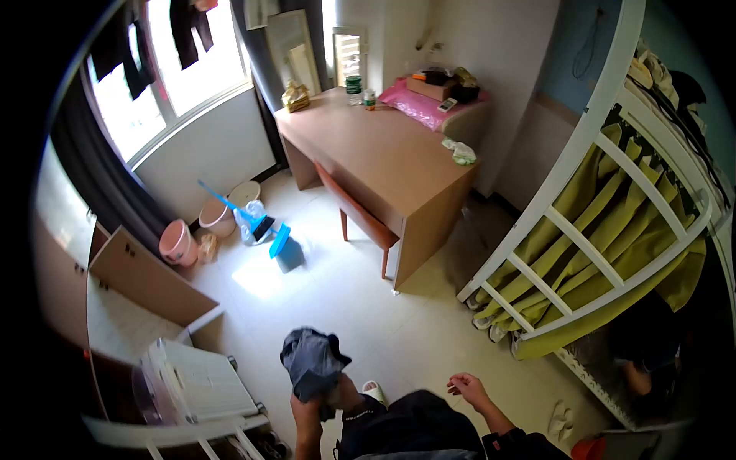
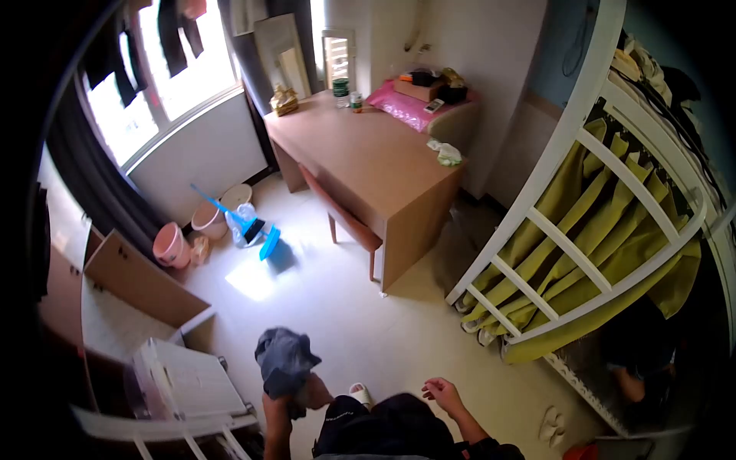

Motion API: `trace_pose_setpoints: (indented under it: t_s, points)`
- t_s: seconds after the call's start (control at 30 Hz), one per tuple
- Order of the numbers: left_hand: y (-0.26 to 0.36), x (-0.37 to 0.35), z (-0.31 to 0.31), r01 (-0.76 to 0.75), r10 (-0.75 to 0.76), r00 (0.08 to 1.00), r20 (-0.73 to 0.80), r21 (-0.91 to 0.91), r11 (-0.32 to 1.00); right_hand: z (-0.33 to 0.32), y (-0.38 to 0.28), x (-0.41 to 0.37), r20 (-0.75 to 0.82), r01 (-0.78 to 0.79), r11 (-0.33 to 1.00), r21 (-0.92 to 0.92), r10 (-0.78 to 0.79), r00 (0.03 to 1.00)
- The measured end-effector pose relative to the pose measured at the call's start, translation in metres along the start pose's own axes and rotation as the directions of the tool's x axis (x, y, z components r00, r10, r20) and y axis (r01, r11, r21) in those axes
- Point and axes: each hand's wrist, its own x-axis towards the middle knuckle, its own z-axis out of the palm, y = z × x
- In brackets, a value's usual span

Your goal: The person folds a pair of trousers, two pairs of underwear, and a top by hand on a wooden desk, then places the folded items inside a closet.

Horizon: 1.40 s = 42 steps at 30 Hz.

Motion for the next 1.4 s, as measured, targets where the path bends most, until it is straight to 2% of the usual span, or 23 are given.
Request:
trace_pose_setpoints:
  t_s: [0.23, 0.3, 0.43, 0.47, 0.57, 0.63, 0.7, 0.8, 0.87, 0.9, 0.97, 1.0, 1.03, 1.07, 1.1, 1.13, 1.17, 1.2, 1.23, 1.27, 1.3, 1.37, 1.4]
  points:
    - [0.129, 0.187, 0.109, -0.142, 0.115, 0.955, 0.272, 0.082, 0.987, 0.005, -0.056, 0.098, -0.213, 0.092, 0.983, 0.16, -0.057, 0.975]
    - [0.158, 0.237, 0.142, -0.251, 0.202, 0.905, 0.374, 0.086, 0.964, 0.011, -0.078, 0.144, -0.238, 0.134, 0.971, 0.199, -0.084, 0.968]
    - [0.211, 0.333, 0.212, -0.272, 0.151, 0.874, 0.463, 0.206, 0.94, 0.022, -0.131, 0.251, -0.211, 0.227, 0.957, 0.182, -0.187, 0.959]
    - [0.22, 0.363, 0.233, -0.28, 0.147, 0.867, 0.476, 0.221, 0.934, 0.027, -0.151, 0.276, -0.207, 0.217, 0.947, 0.236, -0.17, 0.964]
    - [0.238, 0.449, 0.294, -0.46, 0.327, 0.816, 0.477, 0.193, 0.866, 0.036, -0.227, 0.336, -0.222, 0.276, 0.915, 0.293, -0.216, 0.951]
    - [0.255, 0.497, 0.339, -0.457, 0.329, 0.831, 0.448, 0.214, 0.863, 0.035, -0.258, 0.382, -0.165, 0.252, 0.894, 0.371, -0.203, 0.965]
    - [0.258, 0.569, 0.364, -0.516, 0.359, 0.759, 0.543, 0.164, 0.841, 0.036, -0.285, 0.416, -0.162, 0.28, 0.89, 0.359, -0.236, 0.958]
    - [0.285, 0.627, 0.427, -0.543, 0.36, 0.73, 0.581, 0.174, 0.821, 0.038, -0.34, 0.424, -0.236, 0.264, 0.908, 0.324, -0.193, 0.953]
    - [0.29, 0.674, 0.459, -0.473, 0.175, 0.761, 0.625, 0.349, 0.809, 0.046, -0.34, 0.437, -0.315, 0.232, 0.907, 0.351, -0.118, 0.942]
    - [0.288, 0.696, 0.471, -0.466, 0.15, 0.748, 0.647, 0.35, 0.813, 0.051, -0.334, 0.44, -0.343, 0.228, 0.905, 0.359, -0.099, 0.934]
    - [0.277, 0.746, 0.496, -0.61, 0.141, 0.697, 0.703, 0.477, 0.633, 0.064, -0.323, 0.445, -0.498, 0.326, 0.884, 0.336, -0.127, 0.858]
    - [0.248, 0.793, 0.502, -0.713, 0.19, 0.64, 0.744, 0.483, 0.508, 0.073, -0.331, 0.438, -0.556, 0.299, 0.898, 0.324, -0.075, 0.828]
    - [0.217, 0.838, 0.501, -0.713, 0.156, 0.614, 0.773, 0.46, 0.529, 0.089, -0.328, 0.431, -0.598, 0.292, 0.902, 0.319, -0.047, 0.8]
    - [0.181, 0.876, 0.492, -0.762, 0.185, 0.573, 0.799, 0.436, 0.478, 0.102, -0.324, 0.421, -0.659, 0.278, 0.91, 0.308, -0.007, 0.752]
    - [0.17, 0.876, 0.49, -0.804, 0.227, 0.54, 0.81, 0.417, 0.425, 0.11, -0.327, 0.412, -0.704, 0.265, 0.92, 0.289, 0.016, 0.71]
    - [0.164, 0.879, 0.482, -0.723, 0.102, 0.662, 0.743, 0.596, 0.349, 0.123, -0.329, 0.407, -0.707, 0.269, 0.902, 0.338, 0.054, 0.705]
    - [0.178, 0.859, 0.481, -0.721, 0.092, 0.659, 0.746, 0.592, 0.361, 0.134, -0.331, 0.402, -0.701, 0.252, 0.909, 0.332, 0.059, 0.711]
    - [0.193, 0.835, 0.482, -0.814, 0.294, 0.58, 0.76, 0.557, 0.164, 0.144, -0.331, 0.399, -0.719, 0.238, 0.923, 0.302, 0.056, 0.693]
    - [0.197, 0.826, 0.477, -0.846, 0.456, 0.453, 0.766, 0.531, -0.051, 0.158, -0.33, 0.394, -0.733, 0.211, 0.936, 0.281, 0.067, 0.677]
    - [0.195, 0.829, 0.474, -0.942, 0.388, 0.277, 0.879, 0.329, -0.073, 0.171, -0.331, 0.388, -0.735, 0.194, 0.936, 0.292, 0.09, 0.672]
    - [0.193, 0.831, 0.476, -0.945, 0.381, 0.275, 0.883, 0.322, -0.064, 0.18, -0.335, 0.388, -0.756, 0.203, 0.928, 0.313, 0.115, 0.644]
    - [0.192, 0.826, 0.487, -0.984, 0.261, 0.05, 0.964, 0.093, -0.153, 0.192, -0.341, 0.391, -0.774, 0.234, 0.905, 0.356, 0.144, 0.617]
    - [0.185, 0.835, 0.497, -0.982, 0.281, 0.067, 0.957, 0.113, -0.153, 0.197, -0.347, 0.393, -0.78, 0.247, 0.903, 0.351, 0.136, 0.611]
